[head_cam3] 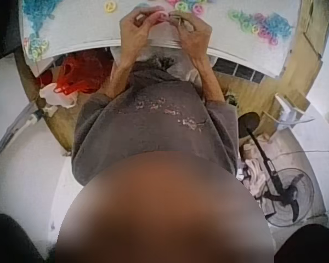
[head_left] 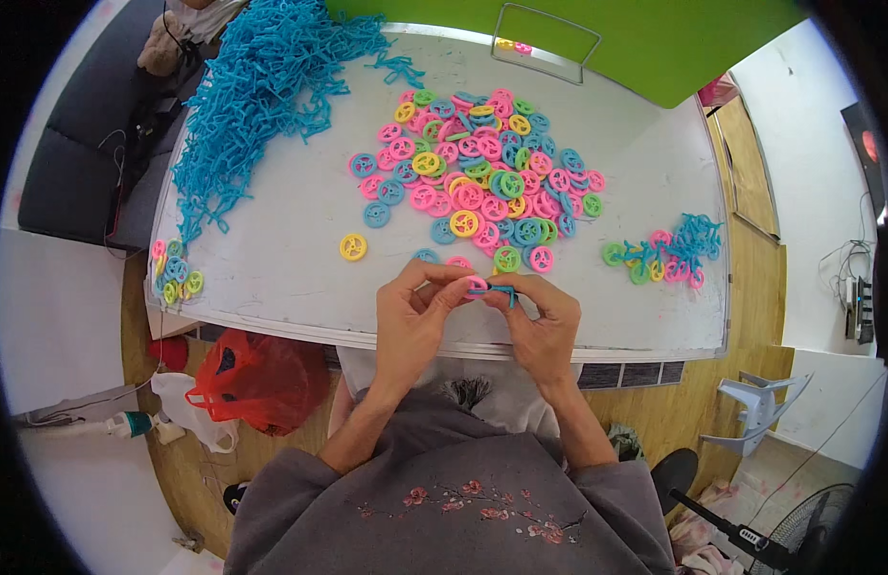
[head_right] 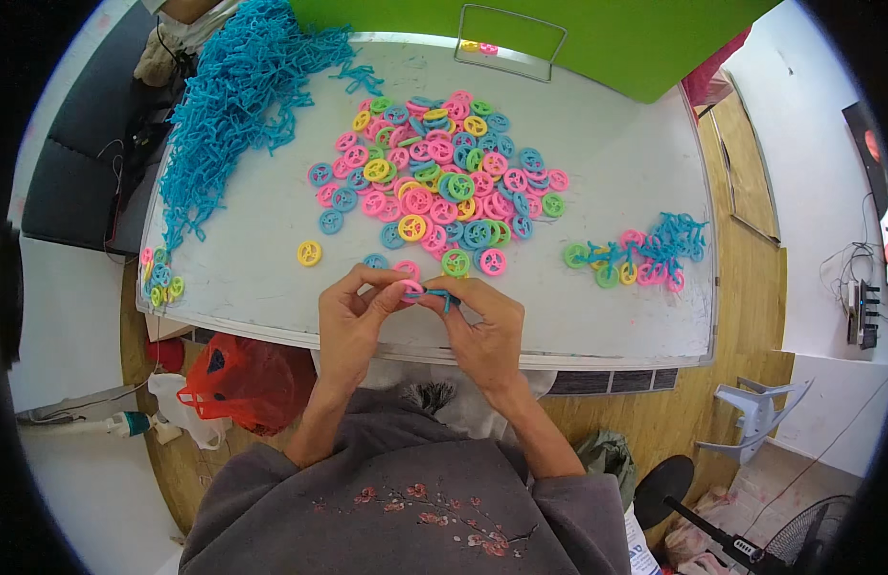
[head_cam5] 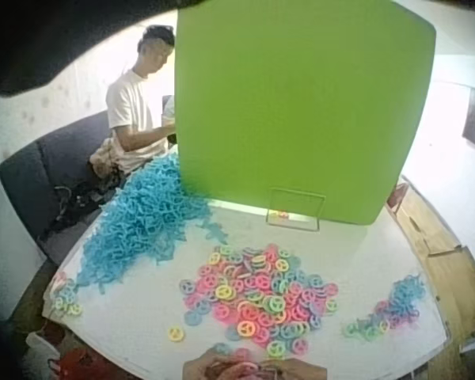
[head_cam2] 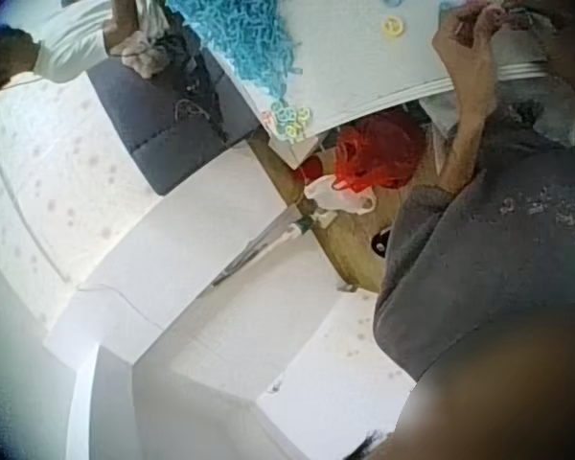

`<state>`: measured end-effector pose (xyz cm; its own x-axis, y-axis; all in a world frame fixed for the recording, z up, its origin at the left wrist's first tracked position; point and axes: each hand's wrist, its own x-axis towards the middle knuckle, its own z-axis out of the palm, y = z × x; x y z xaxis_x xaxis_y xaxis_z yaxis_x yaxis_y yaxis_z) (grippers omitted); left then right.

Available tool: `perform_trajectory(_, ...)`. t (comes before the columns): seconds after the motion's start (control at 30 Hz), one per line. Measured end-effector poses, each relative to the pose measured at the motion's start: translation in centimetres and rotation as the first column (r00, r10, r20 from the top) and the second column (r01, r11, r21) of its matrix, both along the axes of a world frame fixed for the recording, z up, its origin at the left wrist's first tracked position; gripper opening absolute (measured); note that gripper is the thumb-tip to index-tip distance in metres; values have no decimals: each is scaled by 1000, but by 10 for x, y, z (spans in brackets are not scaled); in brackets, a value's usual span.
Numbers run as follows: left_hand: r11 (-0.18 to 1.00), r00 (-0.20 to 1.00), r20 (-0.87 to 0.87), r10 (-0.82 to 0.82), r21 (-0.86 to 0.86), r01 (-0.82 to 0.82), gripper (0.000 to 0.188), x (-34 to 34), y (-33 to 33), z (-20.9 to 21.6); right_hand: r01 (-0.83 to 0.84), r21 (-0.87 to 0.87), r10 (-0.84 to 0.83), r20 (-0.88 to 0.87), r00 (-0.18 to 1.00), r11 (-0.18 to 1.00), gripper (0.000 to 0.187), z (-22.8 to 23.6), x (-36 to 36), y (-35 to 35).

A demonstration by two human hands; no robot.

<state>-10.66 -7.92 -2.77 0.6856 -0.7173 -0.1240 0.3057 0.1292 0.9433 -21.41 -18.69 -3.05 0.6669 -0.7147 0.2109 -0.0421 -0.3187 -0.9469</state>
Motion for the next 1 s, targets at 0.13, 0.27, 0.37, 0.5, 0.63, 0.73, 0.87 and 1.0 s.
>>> perform_trajectory(0.13,997,1000,19,-9,-81,10,17,3,0,-5,-105,6,105,1,994,994,17,9,0,-7)
perform_trajectory(0.27,998,998,8,-66,-22,66,20,4,1,0,-221,322,254,-65,965,921,28,18,-10,-10)
perform_trajectory(0.37,995,984,-144,-103,-24,101,21,6,1,-3,-346,604,309,168,936,718,40,32,-19,-17)
perform_trajectory(0.5,985,954,-245,-171,-32,168,21,-1,0,-3,-381,560,363,149,920,735,46,31,-21,-22)
perform_trajectory(0.63,989,992,-7,-123,76,124,22,-3,2,8,-256,428,277,13,961,867,37,35,-43,-41)
perform_trajectory(0.73,897,748,653,123,250,-365,31,19,11,12,159,180,-157,-20,987,971,30,18,-75,-87)
perform_trajectory(0.87,695,403,901,158,188,-694,35,60,38,-8,320,-146,-350,-318,881,936,26,12,-101,-130)
perform_trajectory(1.0,585,277,957,90,175,-792,37,103,55,-8,378,-476,-540,-266,799,794,21,-1,-101,-134)
